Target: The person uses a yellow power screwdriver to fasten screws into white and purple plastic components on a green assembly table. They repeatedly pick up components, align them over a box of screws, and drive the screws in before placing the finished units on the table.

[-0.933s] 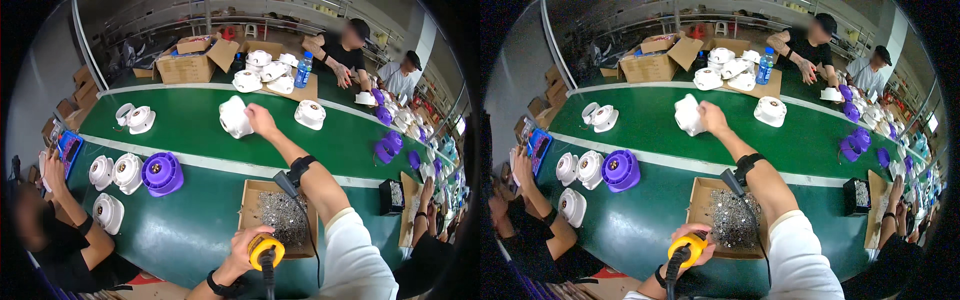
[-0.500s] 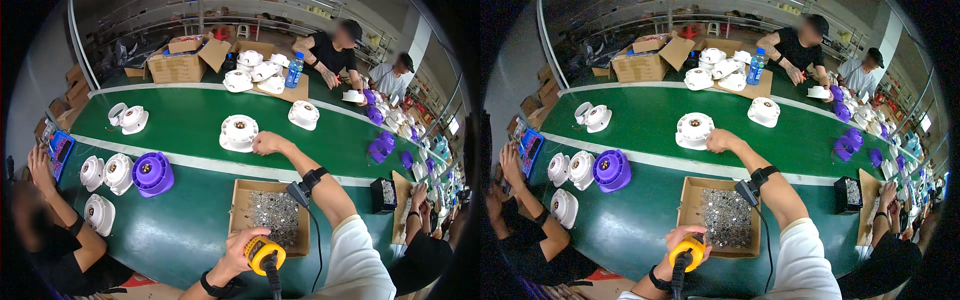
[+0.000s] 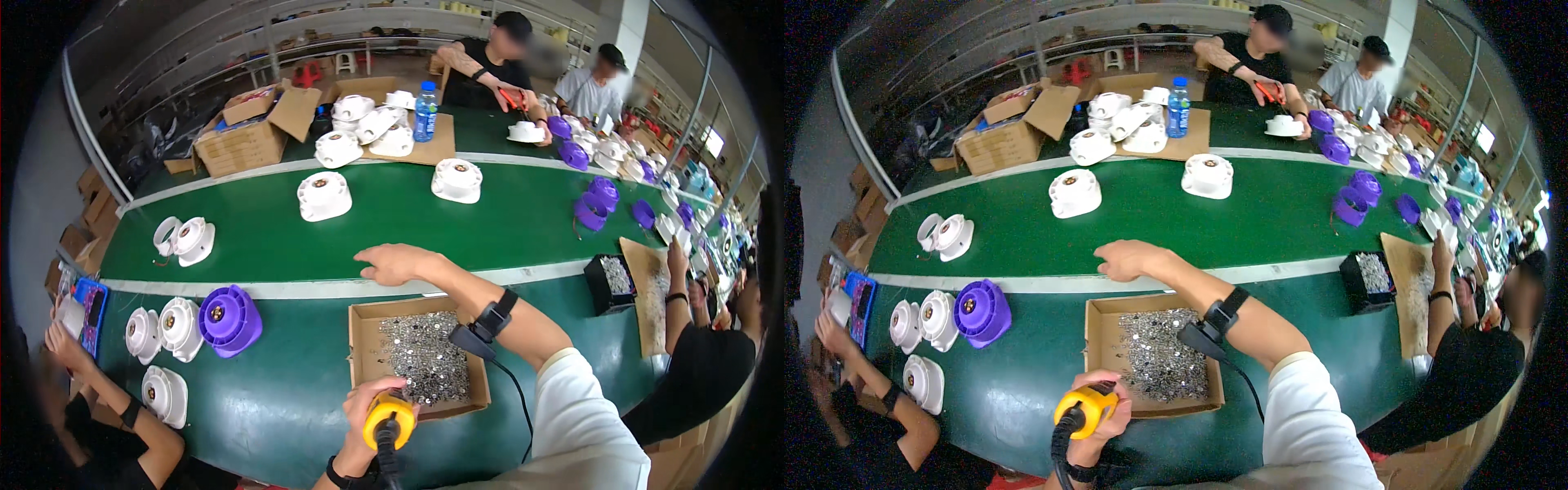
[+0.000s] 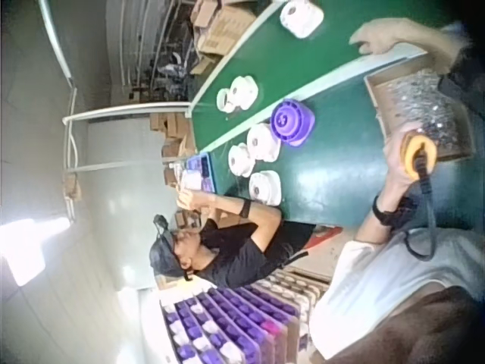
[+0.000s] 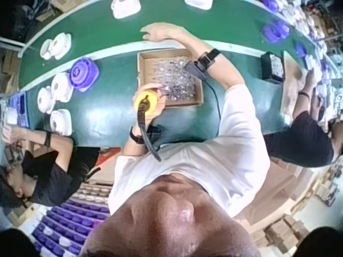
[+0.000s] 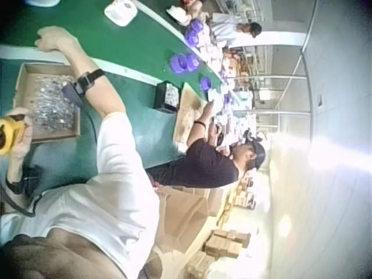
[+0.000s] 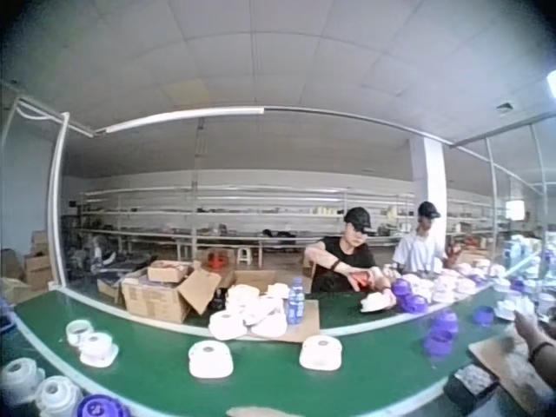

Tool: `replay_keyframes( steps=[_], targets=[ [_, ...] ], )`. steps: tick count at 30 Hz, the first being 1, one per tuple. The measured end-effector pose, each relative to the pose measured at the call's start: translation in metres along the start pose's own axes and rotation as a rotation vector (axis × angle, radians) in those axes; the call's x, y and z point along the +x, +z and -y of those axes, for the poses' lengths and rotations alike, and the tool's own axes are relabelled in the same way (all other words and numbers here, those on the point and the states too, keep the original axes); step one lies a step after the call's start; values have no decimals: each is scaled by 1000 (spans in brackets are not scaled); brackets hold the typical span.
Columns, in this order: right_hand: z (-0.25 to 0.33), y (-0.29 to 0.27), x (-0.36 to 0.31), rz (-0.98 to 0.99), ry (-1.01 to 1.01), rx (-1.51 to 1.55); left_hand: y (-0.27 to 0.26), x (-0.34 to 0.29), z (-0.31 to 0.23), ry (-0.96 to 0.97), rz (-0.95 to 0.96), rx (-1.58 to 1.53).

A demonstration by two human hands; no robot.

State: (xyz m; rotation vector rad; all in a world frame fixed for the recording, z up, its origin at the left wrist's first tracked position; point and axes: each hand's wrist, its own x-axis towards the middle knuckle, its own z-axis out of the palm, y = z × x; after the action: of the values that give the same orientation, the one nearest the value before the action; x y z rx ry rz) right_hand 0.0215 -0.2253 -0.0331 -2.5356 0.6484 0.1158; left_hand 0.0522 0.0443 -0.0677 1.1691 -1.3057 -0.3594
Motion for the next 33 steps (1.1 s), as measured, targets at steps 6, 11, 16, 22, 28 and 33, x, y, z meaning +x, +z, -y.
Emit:
replay_keyframes(
  steps=[6,11,16,22,28,33],
  targets=[
    [43,-12,-98,4,26,110,-1,0,4,140,54,146],
    [24,38,-139,-354,17,-65,6,-3,14,-18,-56,-123],
    [7,82,-136,-549,65,-96,9,5,7,-66,-116,-380],
    [5,89,-136,-679,7,-50,14,5,6,-103,-108,-403],
    [5,90,-135,-698,3,-38,14,2,5,-91,-105,-393],
    [1,91,-138,-741,16,-65,24,7,3,-81,-185,-326]
  ],
)
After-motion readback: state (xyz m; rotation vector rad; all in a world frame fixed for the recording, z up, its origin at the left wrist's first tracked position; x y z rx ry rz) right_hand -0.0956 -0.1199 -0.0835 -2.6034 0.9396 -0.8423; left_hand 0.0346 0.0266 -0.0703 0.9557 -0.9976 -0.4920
